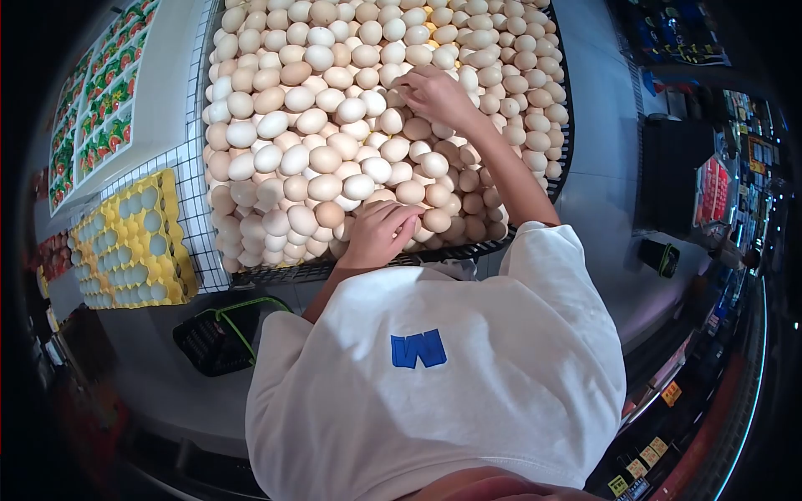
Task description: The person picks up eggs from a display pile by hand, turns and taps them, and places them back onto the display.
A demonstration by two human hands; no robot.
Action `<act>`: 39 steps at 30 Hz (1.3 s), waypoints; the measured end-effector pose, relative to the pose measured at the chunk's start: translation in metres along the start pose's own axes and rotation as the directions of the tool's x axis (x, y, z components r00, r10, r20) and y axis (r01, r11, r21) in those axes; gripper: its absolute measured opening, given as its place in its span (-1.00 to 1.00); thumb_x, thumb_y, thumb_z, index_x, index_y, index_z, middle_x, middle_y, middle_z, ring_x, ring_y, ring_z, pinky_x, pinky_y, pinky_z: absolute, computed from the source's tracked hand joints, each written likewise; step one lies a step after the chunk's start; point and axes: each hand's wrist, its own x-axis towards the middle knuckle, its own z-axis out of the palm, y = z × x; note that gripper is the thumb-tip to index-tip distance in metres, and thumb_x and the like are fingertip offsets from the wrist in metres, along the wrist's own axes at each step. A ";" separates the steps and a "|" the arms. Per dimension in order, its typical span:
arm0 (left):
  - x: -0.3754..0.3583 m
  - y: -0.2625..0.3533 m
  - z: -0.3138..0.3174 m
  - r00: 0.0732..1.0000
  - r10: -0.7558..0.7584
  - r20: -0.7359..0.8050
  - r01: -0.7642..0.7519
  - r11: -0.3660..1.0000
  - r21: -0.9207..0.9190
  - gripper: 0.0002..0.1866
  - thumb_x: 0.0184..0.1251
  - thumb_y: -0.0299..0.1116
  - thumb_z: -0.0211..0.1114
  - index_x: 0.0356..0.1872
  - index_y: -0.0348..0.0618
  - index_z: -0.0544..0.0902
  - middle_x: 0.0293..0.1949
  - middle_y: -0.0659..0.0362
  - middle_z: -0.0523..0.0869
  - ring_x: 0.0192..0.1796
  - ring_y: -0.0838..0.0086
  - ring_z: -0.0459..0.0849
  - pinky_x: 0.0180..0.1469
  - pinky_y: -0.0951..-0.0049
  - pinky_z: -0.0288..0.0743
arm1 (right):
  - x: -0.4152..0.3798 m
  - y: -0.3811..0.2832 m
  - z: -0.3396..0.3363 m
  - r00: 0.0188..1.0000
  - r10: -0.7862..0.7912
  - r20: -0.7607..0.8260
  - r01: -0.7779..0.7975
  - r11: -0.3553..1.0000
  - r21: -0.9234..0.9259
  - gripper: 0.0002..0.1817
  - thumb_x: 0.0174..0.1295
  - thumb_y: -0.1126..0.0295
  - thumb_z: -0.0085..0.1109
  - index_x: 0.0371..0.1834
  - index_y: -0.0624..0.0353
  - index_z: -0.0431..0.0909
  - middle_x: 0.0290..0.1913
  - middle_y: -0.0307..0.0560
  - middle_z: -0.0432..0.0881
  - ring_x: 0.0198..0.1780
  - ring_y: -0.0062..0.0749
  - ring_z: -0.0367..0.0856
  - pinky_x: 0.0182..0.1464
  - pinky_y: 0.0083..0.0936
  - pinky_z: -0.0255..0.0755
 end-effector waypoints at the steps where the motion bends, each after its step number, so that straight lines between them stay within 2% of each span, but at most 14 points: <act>1: -0.001 -0.001 0.000 1.000 -0.003 -0.003 0.003 1.000 0.002 -0.88 0.27 -0.45 0.30 -0.19 -0.08 0.70 -0.33 0.18 0.74 -0.32 0.28 0.69 -0.21 0.27 0.54 | 0.003 -0.002 0.004 0.999 0.013 0.033 -0.013 1.000 0.010 -0.80 0.12 0.42 0.34 -0.18 0.17 0.66 -0.27 -0.01 0.65 -0.23 -0.09 0.65 -0.12 -0.24 0.56; 5: -0.001 -0.003 0.001 1.000 0.000 -0.021 0.001 1.000 0.001 -0.87 0.27 -0.47 0.29 -0.19 -0.10 0.72 -0.38 0.19 0.71 -0.36 0.33 0.65 -0.28 0.32 0.52 | 0.012 -0.012 0.021 0.993 0.031 0.112 -0.034 0.999 0.030 -0.64 0.17 0.38 0.34 0.07 0.11 0.63 -0.13 0.01 0.65 -0.11 -0.18 0.67 -0.06 -0.27 0.60; 9: 0.002 -0.002 0.003 0.996 0.061 -0.069 -0.061 0.998 -0.011 -0.87 0.26 -0.50 0.30 -0.20 -0.12 0.73 -0.45 0.18 0.68 -0.45 0.37 0.60 -0.36 0.36 0.49 | 0.014 -0.031 0.037 0.988 -0.065 0.138 0.049 0.992 0.114 -0.55 0.12 0.35 0.38 0.11 0.14 0.58 -0.09 -0.04 0.64 -0.08 -0.12 0.62 -0.05 -0.25 0.56; 12: 0.000 0.001 0.001 1.000 0.008 -0.002 -0.008 1.000 0.015 -0.88 0.29 -0.45 0.28 -0.18 -0.09 0.70 -0.32 0.19 0.75 -0.28 0.29 0.71 -0.19 0.30 0.57 | 0.019 -0.038 0.049 0.989 -0.135 0.060 0.130 0.988 0.089 -0.59 0.04 0.32 0.40 -0.01 0.11 0.59 -0.16 -0.11 0.63 -0.07 -0.16 0.58 0.01 -0.25 0.49; 17: -0.003 0.004 0.001 0.999 0.011 0.030 -0.012 0.999 0.032 -0.87 0.28 -0.46 0.29 -0.18 -0.09 0.71 -0.34 0.18 0.74 -0.29 0.29 0.70 -0.20 0.29 0.58 | 0.025 -0.040 0.061 0.981 -0.188 0.042 0.184 0.979 0.083 -0.59 0.01 0.32 0.41 -0.02 0.11 0.59 -0.15 -0.13 0.62 -0.09 -0.19 0.57 0.02 -0.27 0.45; 19: -0.005 0.003 0.004 0.999 0.022 0.047 -0.025 0.998 0.051 -0.87 0.28 -0.46 0.29 -0.18 -0.09 0.71 -0.35 0.18 0.73 -0.30 0.28 0.70 -0.21 0.28 0.58 | 0.025 -0.039 0.058 0.984 -0.177 0.014 0.170 0.964 0.205 -0.59 0.00 0.34 0.40 -0.03 0.12 0.60 -0.15 -0.11 0.62 -0.10 -0.14 0.57 0.03 -0.23 0.45; 21: -0.006 0.003 0.009 0.997 -0.017 0.080 0.016 1.000 0.014 -0.87 0.28 -0.46 0.29 -0.19 -0.09 0.71 -0.35 0.16 0.73 -0.32 0.26 0.69 -0.24 0.28 0.59 | 0.026 -0.032 0.049 0.989 -0.151 -0.009 0.147 0.951 0.272 -0.57 0.01 0.33 0.38 0.00 0.15 0.61 -0.15 -0.07 0.63 -0.10 -0.15 0.59 0.01 -0.23 0.48; 23: -0.002 0.006 0.016 0.997 0.002 0.082 -0.001 1.000 -0.006 -0.87 0.27 -0.47 0.29 -0.18 -0.10 0.71 -0.36 0.15 0.73 -0.32 0.26 0.70 -0.26 0.29 0.60 | 0.019 -0.021 0.032 0.990 0.133 -0.037 -0.098 0.865 0.493 -0.52 0.04 0.29 0.38 0.06 0.18 0.60 -0.16 -0.05 0.65 -0.11 -0.23 0.63 -0.03 -0.30 0.54; 24: 0.002 0.011 0.021 0.997 0.049 0.061 -0.045 0.997 -0.062 -0.87 0.28 -0.48 0.29 -0.18 -0.10 0.72 -0.37 0.16 0.73 -0.38 0.30 0.67 -0.30 0.32 0.57 | 0.019 -0.015 0.014 0.969 0.245 0.025 -0.225 0.841 0.493 -0.48 0.07 0.25 0.38 0.11 0.21 0.58 -0.12 -0.05 0.67 -0.13 -0.33 0.65 -0.07 -0.39 0.58; 26: 0.007 0.014 0.034 0.994 0.085 0.071 -0.072 0.984 -0.165 -0.85 0.27 -0.51 0.29 -0.17 -0.11 0.72 -0.40 0.17 0.72 -0.40 0.31 0.66 -0.31 0.35 0.54 | 0.014 0.022 -0.007 0.927 0.372 -0.041 -0.318 0.840 0.440 -0.47 0.15 0.34 0.38 0.21 0.19 0.52 0.02 -0.07 0.67 -0.06 -0.42 0.65 0.01 -0.48 0.58; 28: 0.016 0.014 0.045 0.987 0.121 0.108 -0.099 0.978 -0.185 -0.86 0.28 -0.49 0.29 -0.17 -0.11 0.72 -0.40 0.17 0.71 -0.38 0.32 0.67 -0.30 0.35 0.55 | 0.010 0.064 -0.034 0.863 0.470 -0.186 -0.362 0.832 0.420 -0.43 0.07 0.27 0.41 0.18 0.22 0.54 -0.05 0.01 0.71 -0.06 -0.41 0.68 0.00 -0.44 0.59; 30: 0.022 0.011 0.055 0.975 0.145 0.167 -0.109 0.972 -0.207 -0.87 0.29 -0.45 0.30 -0.17 -0.09 0.73 -0.41 0.18 0.71 -0.34 0.32 0.68 -0.27 0.37 0.56 | 0.009 0.130 -0.053 0.809 0.452 -0.375 -0.288 0.862 0.417 -0.45 0.07 0.24 0.42 0.13 0.25 0.55 -0.09 -0.04 0.71 -0.12 -0.41 0.69 -0.03 -0.44 0.60; 33: 0.031 0.014 0.057 0.973 0.152 0.172 -0.106 0.963 -0.248 -0.88 0.24 -0.47 0.31 -0.21 -0.12 0.69 -0.46 0.16 0.67 -0.38 0.27 0.67 -0.31 0.30 0.56 | 0.013 0.192 -0.092 0.770 0.422 -0.480 -0.388 0.905 0.174 -0.51 0.06 0.25 0.43 0.06 0.19 0.60 -0.15 -0.07 0.69 -0.16 -0.38 0.68 -0.06 -0.44 0.58; 39: 0.028 0.010 0.055 0.972 0.148 0.185 -0.111 0.975 -0.193 -0.90 0.24 -0.45 0.33 -0.24 -0.11 0.70 -0.44 0.16 0.67 -0.36 0.28 0.68 -0.29 0.30 0.58 | 0.044 0.232 -0.110 0.856 0.303 -0.419 -0.368 0.926 -0.082 -0.51 0.04 0.20 0.42 0.06 0.11 0.61 -0.17 -0.06 0.71 -0.07 -0.16 0.66 0.06 -0.30 0.53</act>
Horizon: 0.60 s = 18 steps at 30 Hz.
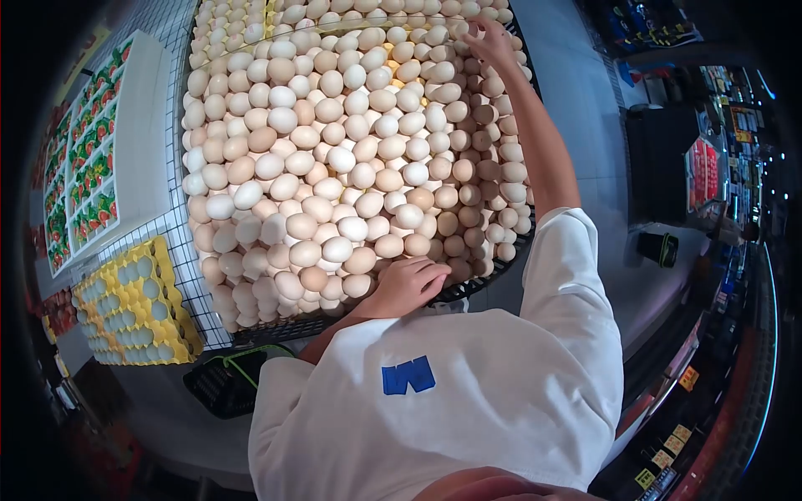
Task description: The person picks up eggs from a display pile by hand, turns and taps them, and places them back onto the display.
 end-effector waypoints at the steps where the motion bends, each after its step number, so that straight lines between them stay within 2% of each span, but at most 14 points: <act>1: 0.002 0.001 -0.002 1.000 -0.005 -0.008 0.005 1.000 -0.006 -0.90 0.22 -0.48 0.34 -0.24 -0.14 0.69 -0.43 0.16 0.67 -0.37 0.28 0.67 -0.30 0.32 0.56 | 0.004 -0.001 0.001 0.999 -0.012 0.034 0.014 0.997 -0.080 -0.52 0.04 0.18 0.43 0.04 0.10 0.62 -0.19 -0.06 0.71 -0.04 -0.12 0.64 0.08 -0.24 0.51; 2: 0.003 0.000 -0.003 1.000 -0.011 -0.016 0.011 1.000 -0.012 -0.89 0.20 -0.50 0.35 -0.25 -0.16 0.69 -0.42 0.15 0.66 -0.37 0.27 0.65 -0.30 0.35 0.54 | 0.008 -0.002 0.003 0.997 -0.020 0.070 0.031 0.987 -0.159 -0.52 0.03 0.16 0.43 0.02 0.08 0.62 -0.21 -0.06 0.71 -0.01 -0.08 0.62 0.10 -0.19 0.49; 3: 0.004 -0.002 -0.003 1.000 0.017 -0.021 -0.018 1.000 -0.004 -0.84 0.16 -0.53 0.37 -0.22 -0.17 0.67 -0.43 0.14 0.64 -0.38 0.27 0.64 -0.32 0.34 0.52 | 0.011 0.000 0.004 0.997 -0.022 0.071 0.033 0.987 -0.158 -0.52 0.03 0.16 0.43 0.02 0.08 0.62 -0.21 -0.06 0.71 -0.01 -0.08 0.62 0.10 -0.19 0.49; 5: 0.004 -0.005 -0.003 0.999 0.033 -0.006 -0.033 0.999 -0.008 -0.81 0.14 -0.54 0.38 -0.20 -0.17 0.66 -0.43 0.14 0.64 -0.38 0.27 0.64 -0.33 0.34 0.53 | 0.016 0.003 0.005 0.974 -0.095 0.205 0.166 0.917 -0.362 -0.53 0.03 0.11 0.45 0.00 0.05 0.65 -0.31 -0.08 0.70 -0.13 -0.10 0.64 -0.04 -0.20 0.52; 6: 0.004 -0.005 -0.003 0.999 0.049 0.013 -0.049 0.999 -0.012 -0.78 0.12 -0.55 0.38 -0.19 -0.16 0.65 -0.43 0.14 0.64 -0.38 0.27 0.64 -0.33 0.33 0.53 | 0.017 0.004 0.006 0.973 -0.097 0.208 0.168 0.917 -0.361 -0.53 0.03 0.11 0.45 0.00 0.05 0.65 -0.31 -0.08 0.70 -0.13 -0.10 0.64 -0.04 -0.20 0.52; 8: 0.003 -0.004 -0.006 0.998 0.033 0.047 -0.032 0.999 -0.019 -0.75 0.09 -0.56 0.39 -0.17 -0.17 0.65 -0.41 0.13 0.65 -0.36 0.26 0.66 -0.33 0.32 0.54 | 0.016 0.007 0.009 0.978 -0.046 0.206 0.117 0.931 -0.346 -0.54 -0.01 0.11 0.48 -0.05 0.01 0.64 -0.27 -0.14 0.71 0.04 -0.13 0.58 0.08 -0.11 0.46; 12: 0.005 -0.003 -0.007 0.998 0.043 0.054 -0.041 0.999 -0.029 -0.76 0.13 -0.54 0.36 -0.14 -0.20 0.64 -0.38 0.13 0.66 -0.34 0.26 0.67 -0.32 0.31 0.58 | 0.016 0.010 0.010 0.974 -0.083 0.211 0.158 0.917 -0.367 -0.54 -0.01 0.07 0.47 -0.05 -0.01 0.64 -0.29 -0.18 0.71 0.05 -0.16 0.59 0.11 -0.09 0.41; 14: 0.006 -0.003 -0.007 0.997 0.057 0.054 -0.055 0.998 -0.038 -0.76 0.12 -0.55 0.36 -0.15 -0.22 0.64 -0.39 0.13 0.65 -0.34 0.26 0.66 -0.32 0.30 0.58 | 0.016 0.013 0.011 0.963 -0.200 0.183 0.261 0.864 -0.430 -0.57 0.08 0.06 0.42 -0.03 -0.01 0.63 -0.35 -0.24 0.69 -0.04 -0.22 0.62 0.09 -0.13 0.38; 18: 0.007 -0.001 -0.009 0.995 0.076 0.071 -0.074 0.997 -0.029 -0.77 0.11 -0.54 0.36 -0.18 -0.26 0.63 -0.40 0.11 0.65 -0.34 0.25 0.66 -0.33 0.29 0.58 | 0.018 0.008 0.002 0.947 -0.210 0.242 0.298 0.853 -0.427 -0.57 0.10 0.04 0.41 -0.04 0.00 0.63 -0.34 -0.25 0.69 -0.01 -0.21 0.62 0.12 -0.10 0.35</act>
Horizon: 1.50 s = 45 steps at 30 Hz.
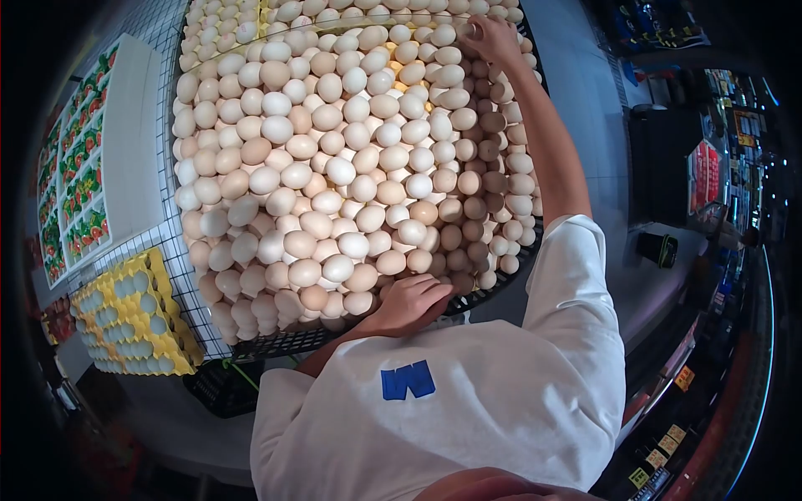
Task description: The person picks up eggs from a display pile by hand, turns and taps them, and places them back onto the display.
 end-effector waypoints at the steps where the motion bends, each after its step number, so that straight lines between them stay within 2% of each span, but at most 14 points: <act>1: 0.000 0.000 0.000 1.000 0.002 -0.002 -0.002 1.000 0.003 -0.78 0.11 -0.54 0.37 -0.18 -0.27 0.62 -0.40 0.11 0.65 -0.34 0.25 0.66 -0.33 0.29 0.57 | 0.000 0.001 -0.001 1.000 0.000 0.017 0.000 1.000 0.026 -0.57 0.10 0.04 0.40 -0.04 0.00 0.63 -0.34 -0.25 0.70 -0.01 -0.22 0.62 0.11 -0.11 0.36; 5: 0.001 0.000 0.000 1.000 0.002 -0.020 -0.002 1.000 0.011 -0.78 0.11 -0.54 0.37 -0.19 -0.26 0.62 -0.40 0.12 0.64 -0.34 0.26 0.66 -0.33 0.30 0.57 | 0.002 0.004 0.015 0.999 0.049 -0.011 -0.048 0.999 0.010 -0.57 0.11 0.05 0.40 -0.04 0.01 0.63 -0.30 -0.24 0.70 0.00 -0.22 0.62 0.10 -0.15 0.38; 9: 0.000 0.000 0.000 1.000 -0.007 -0.018 0.008 1.000 0.022 -0.78 0.11 -0.54 0.37 -0.18 -0.24 0.62 -0.39 0.14 0.65 -0.33 0.27 0.66 -0.33 0.31 0.57 | 0.003 0.006 0.017 0.998 0.018 -0.066 -0.018 1.000 -0.003 -0.58 0.10 0.07 0.41 -0.04 0.01 0.62 -0.27 -0.23 0.71 0.01 -0.22 0.62 0.09 -0.16 0.39; 18: -0.001 -0.002 0.001 1.000 -0.014 -0.008 0.014 0.999 0.029 -0.77 0.11 -0.54 0.36 -0.17 -0.24 0.62 -0.39 0.14 0.65 -0.32 0.28 0.66 -0.31 0.31 0.58 | 0.004 0.006 0.014 0.999 0.032 0.011 -0.032 0.999 0.002 -0.56 0.13 0.10 0.39 0.06 -0.03 0.63 -0.19 -0.20 0.71 0.04 -0.21 0.62 0.09 -0.15 0.41; 24: -0.001 0.000 0.000 1.000 -0.015 -0.016 0.016 0.999 0.034 -0.76 0.12 -0.53 0.36 -0.16 -0.23 0.63 -0.37 0.13 0.66 -0.30 0.28 0.67 -0.30 0.31 0.58 | 0.004 0.008 0.012 1.000 0.010 -0.027 -0.009 1.000 0.015 -0.55 0.15 0.13 0.38 0.10 -0.01 0.63 -0.11 -0.12 0.70 0.03 -0.16 0.63 0.10 -0.14 0.44; 26: -0.001 0.000 0.000 1.000 -0.023 -0.011 0.024 0.999 0.042 -0.76 0.13 -0.53 0.35 -0.15 -0.23 0.63 -0.36 0.13 0.67 -0.30 0.28 0.67 -0.30 0.32 0.58 | 0.008 0.008 0.009 0.989 0.023 -0.148 -0.009 0.995 0.098 -0.62 0.19 0.22 0.36 0.06 0.06 0.64 -0.10 -0.10 0.70 0.02 -0.11 0.64 0.08 -0.18 0.46; 27: -0.001 0.001 -0.001 1.000 -0.029 -0.009 0.030 0.999 0.025 -0.77 0.15 -0.53 0.34 -0.14 -0.22 0.63 -0.36 0.14 0.67 -0.29 0.28 0.67 -0.29 0.31 0.58 | 0.012 0.001 0.005 0.989 0.017 -0.146 -0.002 0.995 0.104 -0.62 0.19 0.22 0.36 0.06 0.06 0.64 -0.10 -0.10 0.70 0.02 -0.11 0.64 0.08 -0.18 0.46; 30: -0.001 0.000 -0.001 0.999 -0.037 -0.006 0.037 0.999 -0.001 -0.78 0.17 -0.52 0.32 -0.14 -0.19 0.63 -0.35 0.14 0.68 -0.28 0.28 0.67 -0.28 0.31 0.58 | 0.008 -0.038 -0.012 0.973 -0.010 -0.229 0.062 0.973 0.222 -0.69 0.22 0.32 0.34 0.01 0.12 0.65 -0.09 -0.06 0.70 -0.02 -0.11 0.65 0.01 -0.26 0.52; 32: -0.006 0.002 0.001 0.999 -0.053 -0.009 0.053 0.999 -0.005 -0.79 0.19 -0.52 0.31 -0.13 -0.18 0.63 -0.35 0.15 0.68 -0.28 0.28 0.67 -0.28 0.30 0.58 | -0.006 -0.112 -0.036 0.998 -0.066 0.007 0.053 0.847 0.528 -0.61 0.23 0.15 0.31 0.08 0.04 0.64 -0.07 -0.08 0.71 0.03 -0.15 0.64 0.09 -0.18 0.49; 34: -0.003 0.001 0.002 0.999 -0.019 -0.027 0.019 1.000 0.004 -0.80 0.20 -0.51 0.30 -0.14 -0.17 0.64 -0.36 0.15 0.68 -0.29 0.29 0.67 -0.28 0.30 0.57 | -0.017 -0.156 -0.049 0.976 -0.189 0.109 0.088 0.797 0.597 -0.67 0.28 0.24 0.25 0.07 0.08 0.62 -0.06 -0.03 0.70 -0.04 -0.11 0.66 0.03 -0.27 0.54; 36: -0.003 -0.001 0.005 0.998 -0.023 -0.052 0.024 1.000 0.015 -0.80 0.19 -0.50 0.32 -0.15 -0.17 0.64 -0.37 0.16 0.68 -0.30 0.29 0.67 -0.28 0.31 0.57 | -0.026 -0.188 -0.037 0.949 -0.298 0.100 0.161 0.736 0.658 -0.67 0.25 0.26 0.27 0.05 0.10 0.61 -0.08 -0.02 0.68 -0.05 -0.10 0.64 0.00 -0.24 0.55; 39: -0.003 -0.006 0.008 0.992 -0.014 -0.125 0.016 1.000 0.016 -0.80 0.14 -0.54 0.35 -0.19 -0.12 0.67 -0.45 0.19 0.64 -0.40 0.31 0.64 -0.34 0.36 0.54 | -0.036 -0.240 -0.043 0.940 -0.308 0.144 0.123 0.702 0.701 -0.67 0.21 0.28 0.31 0.01 0.12 0.60 -0.14 -0.01 0.66 -0.07 -0.08 0.63 -0.03 -0.21 0.55; 43: -0.001 -0.006 0.002 0.985 -0.020 -0.173 0.026 0.999 0.035 -0.80 0.13 -0.55 0.36 -0.20 -0.15 0.66 -0.45 0.17 0.64 -0.40 0.29 0.64 -0.32 0.33 0.55 | -0.028 -0.289 -0.025 0.959 -0.280 0.047 0.165 0.684 0.710 -0.68 0.16 0.30 0.33 -0.03 0.13 0.60 -0.21 -0.04 0.63 -0.11 -0.08 0.62 -0.05 -0.22 0.54; 45: 0.000 -0.006 0.001 0.982 -0.034 -0.185 0.042 0.998 0.039 -0.81 0.13 -0.56 0.36 -0.20 -0.17 0.66 -0.45 0.16 0.65 -0.39 0.28 0.64 -0.31 0.32 0.55 | -0.018 -0.309 -0.020 0.965 -0.248 -0.083 0.233 0.673 0.702 -0.69 0.12 0.29 0.33 -0.09 0.13 0.60 -0.27 -0.03 0.62 -0.16 -0.11 0.61 -0.11 -0.20 0.51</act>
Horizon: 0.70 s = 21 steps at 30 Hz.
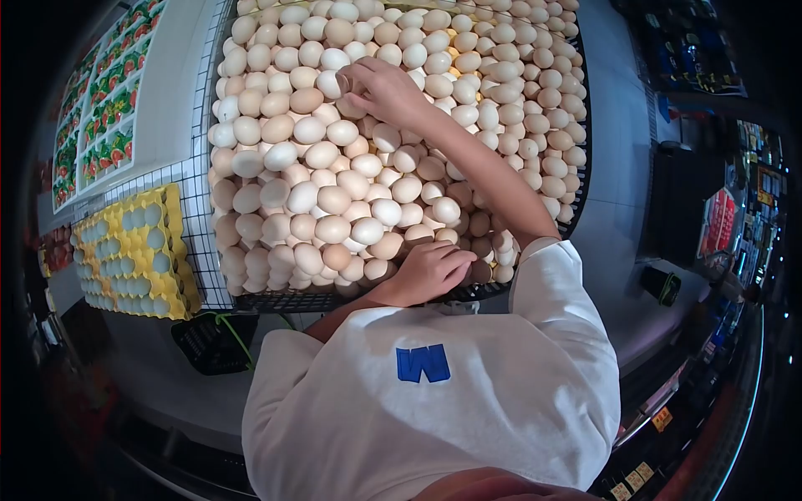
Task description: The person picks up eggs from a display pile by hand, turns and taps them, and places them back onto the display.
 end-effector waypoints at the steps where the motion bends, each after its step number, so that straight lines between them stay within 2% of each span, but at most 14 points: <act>1: 0.000 0.000 0.000 1.000 -0.020 -0.008 0.020 1.000 0.012 -0.80 0.11 -0.56 0.36 -0.21 -0.18 0.66 -0.43 0.14 0.65 -0.37 0.27 0.65 -0.29 0.31 0.56 | 0.006 -0.005 0.006 1.000 0.000 -0.001 0.000 1.000 -0.001 -0.69 0.12 0.29 0.33 -0.09 0.13 0.60 -0.27 -0.03 0.62 -0.16 -0.11 0.61 -0.11 -0.20 0.51; 3: -0.001 -0.002 0.000 0.999 -0.037 -0.019 0.038 0.999 0.026 -0.79 0.09 -0.56 0.37 -0.21 -0.19 0.66 -0.41 0.12 0.66 -0.35 0.25 0.66 -0.28 0.30 0.56 | 0.016 -0.014 0.017 0.983 0.179 0.035 -0.169 0.967 -0.193 -0.60 0.10 0.23 0.40 -0.05 0.18 0.58 -0.21 0.03 0.64 -0.20 -0.11 0.65 -0.22 -0.21 0.54; 4: -0.003 -0.003 0.000 0.999 -0.029 -0.015 0.030 0.999 0.032 -0.77 0.07 -0.56 0.38 -0.20 -0.20 0.66 -0.38 0.11 0.67 -0.33 0.24 0.67 -0.27 0.30 0.57 | 0.018 -0.015 0.025 0.982 0.188 0.028 -0.177 0.958 -0.224 -0.57 0.04 0.20 0.42 -0.08 0.17 0.57 -0.28 0.00 0.66 -0.15 -0.10 0.63 -0.17 -0.19 0.51; 7: -0.005 -0.006 0.001 1.000 -0.019 -0.007 0.019 0.999 0.036 -0.76 0.06 -0.52 0.38 -0.19 -0.19 0.66 -0.35 0.12 0.68 -0.31 0.24 0.68 -0.26 0.30 0.57 | 0.017 -0.021 0.036 0.979 0.205 -0.022 -0.203 0.939 -0.278 -0.58 0.04 0.20 0.42 -0.10 0.18 0.57 -0.29 0.01 0.65 -0.14 -0.07 0.62 -0.08 -0.18 0.48; 11: -0.004 -0.004 0.000 1.000 -0.009 -0.013 0.009 1.000 0.020 -0.79 0.11 -0.48 0.37 -0.19 -0.15 0.66 -0.38 0.15 0.66 -0.33 0.26 0.67 -0.27 0.31 0.56 | 0.012 -0.015 0.038 0.979 0.179 -0.093 -0.196 0.951 -0.238 -0.57 0.04 0.22 0.41 -0.05 0.18 0.57 -0.28 0.01 0.64 -0.16 -0.06 0.61 -0.04 -0.16 0.45; 13: -0.003 -0.003 0.002 1.000 -0.008 -0.015 0.009 0.999 0.032 -0.80 0.13 -0.48 0.36 -0.19 -0.14 0.67 -0.40 0.15 0.65 -0.34 0.27 0.66 -0.28 0.31 0.55 | 0.010 -0.015 0.024 0.986 0.126 -0.105 -0.129 0.992 -0.018 -0.50 0.04 0.24 0.39 0.04 0.19 0.55 -0.29 0.00 0.62 -0.22 -0.14 0.60 -0.10 -0.20 0.47; 14: -0.003 -0.002 0.002 0.999 -0.028 -0.029 0.030 0.998 0.061 -0.82 0.16 -0.48 0.34 -0.19 -0.13 0.67 -0.42 0.16 0.64 -0.35 0.28 0.65 -0.29 0.32 0.54 | 0.003 -0.015 0.014 0.960 0.279 0.009 -0.276 0.944 0.178 -0.48 0.10 0.29 0.38 0.14 0.19 0.51 -0.23 -0.08 0.63 -0.19 -0.29 0.65 -0.09 -0.29 0.54; 15: -0.002 0.000 0.001 1.000 -0.019 -0.021 0.020 0.999 0.051 -0.82 0.16 -0.48 0.34 -0.19 -0.13 0.67 -0.42 0.16 0.64 -0.35 0.28 0.65 -0.29 0.32 0.54 | -0.004 -0.009 0.006 0.958 0.288 0.003 -0.285 0.944 0.168 -0.48 0.10 0.29 0.38 0.14 0.19 0.51 -0.23 -0.08 0.63 -0.19 -0.29 0.65 -0.09 -0.29 0.54; 16: 0.000 0.002 -0.001 0.999 -0.035 -0.015 0.036 0.999 0.027 -0.84 0.18 -0.51 0.34 -0.20 -0.15 0.68 -0.43 0.15 0.65 -0.36 0.29 0.65 -0.29 0.33 0.54 | -0.011 -0.002 -0.001 0.916 0.401 0.007 -0.355 0.802 0.480 -0.47 0.10 0.32 0.39 0.16 0.17 0.52 -0.16 -0.08 0.62 -0.13 -0.31 0.66 -0.07 -0.33 0.57; 17: 0.001 0.004 -0.003 0.998 -0.054 -0.011 0.054 0.999 0.006 -0.86 0.20 -0.54 0.34 -0.22 -0.17 0.69 -0.43 0.15 0.66 -0.38 0.29 0.66 -0.29 0.34 0.54 | -0.019 0.005 -0.010 0.866 0.497 0.052 -0.368 0.565 0.739 -0.46 0.10 0.34 0.41 0.18 0.16 0.52 -0.09 -0.09 0.61 -0.08 -0.34 0.68 -0.04 -0.38 0.60; 18: 0.000 0.003 -0.002 0.999 -0.050 -0.008 0.051 0.999 0.013 -0.86 0.20 -0.54 0.32 -0.21 -0.16 0.69 -0.44 0.16 0.67 -0.38 0.31 0.66 -0.31 0.36 0.53 | -0.028 0.009 -0.034 0.828 0.547 0.125 -0.402 0.423 0.812 -0.46 0.16 0.41 0.39 0.24 0.17 0.50 0.00 -0.11 0.59 -0.03 -0.44 0.67 -0.01 -0.51 0.60; 20: 0.000 0.005 -0.002 0.999 -0.043 -0.018 0.043 0.999 0.000 -0.86 0.20 -0.54 0.33 -0.22 -0.16 0.69 -0.44 0.17 0.67 -0.38 0.31 0.65 -0.31 0.36 0.53 | -0.049 0.033 -0.068 0.779 0.621 0.089 -0.423 0.414 0.806 -0.45 0.17 0.42 0.38 0.26 0.21 0.50 -0.02 -0.07 0.62 -0.10 -0.48 0.68 -0.12 -0.58 0.59; 21: 0.001 0.006 -0.002 0.999 -0.036 -0.027 0.035 0.999 -0.008 -0.86 0.20 -0.54 0.33 -0.22 -0.16 0.70 -0.44 0.17 0.67 -0.39 0.31 0.65 -0.31 0.36 0.53 | -0.057 0.048 -0.086 0.762 0.646 0.045 -0.437 0.461 0.772 -0.47 0.17 0.40 0.38 0.24 0.22 0.52 -0.05 -0.09 0.64 -0.12 -0.49 0.68 -0.14 -0.58 0.58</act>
